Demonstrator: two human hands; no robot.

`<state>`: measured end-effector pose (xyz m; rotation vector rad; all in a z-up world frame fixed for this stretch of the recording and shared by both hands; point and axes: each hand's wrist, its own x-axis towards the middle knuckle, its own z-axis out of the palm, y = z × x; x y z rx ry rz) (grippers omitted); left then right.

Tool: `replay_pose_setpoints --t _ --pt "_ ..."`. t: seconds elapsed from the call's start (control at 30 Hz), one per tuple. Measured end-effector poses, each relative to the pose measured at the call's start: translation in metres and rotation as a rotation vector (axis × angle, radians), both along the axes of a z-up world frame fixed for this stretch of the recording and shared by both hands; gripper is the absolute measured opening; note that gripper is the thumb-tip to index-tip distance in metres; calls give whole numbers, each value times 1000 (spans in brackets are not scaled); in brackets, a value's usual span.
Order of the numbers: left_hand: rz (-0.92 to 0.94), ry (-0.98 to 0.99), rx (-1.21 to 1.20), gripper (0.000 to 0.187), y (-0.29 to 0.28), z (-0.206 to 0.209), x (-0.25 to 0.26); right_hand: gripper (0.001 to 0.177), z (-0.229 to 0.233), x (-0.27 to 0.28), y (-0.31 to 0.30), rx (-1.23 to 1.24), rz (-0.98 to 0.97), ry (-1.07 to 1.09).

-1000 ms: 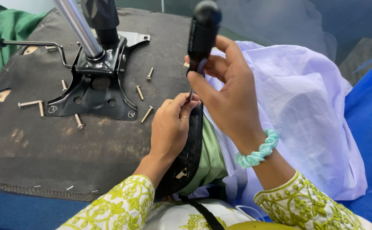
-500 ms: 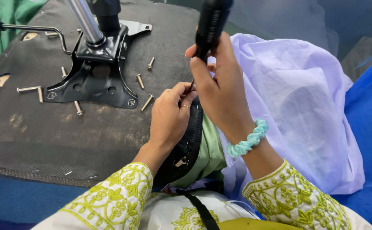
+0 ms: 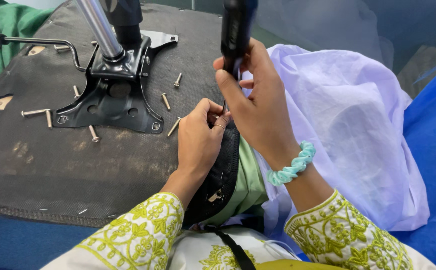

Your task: The person uses a screwdriver to fasten screws into the underside of an overturned chair seat. They hold the seat with one hand and turn the screwdriver with the other, securing the seat to the chair base.

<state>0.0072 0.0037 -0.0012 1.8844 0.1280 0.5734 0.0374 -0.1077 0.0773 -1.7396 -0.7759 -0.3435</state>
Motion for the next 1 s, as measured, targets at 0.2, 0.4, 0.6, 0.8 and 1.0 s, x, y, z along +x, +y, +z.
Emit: replay_pose_setpoints --t 0.2,0.4,0.6,0.8,1.0 --pt "25 102 28 24 -1 5 -2 24 4 4 -8 -222 -180 -118" --pt "-43 -101 96 17 -2 5 -7 48 8 7 -11 -87 -62 -48" --pt "10 -35 127 17 -2 3 -4 31 7 12 -12 -79 -58 21" --pt "6 -6 44 17 -4 8 -5 38 9 11 -14 -80 -15 3" --pt "-7 -131 92 20 -5 6 -7 42 13 6 -10 10 22 6"
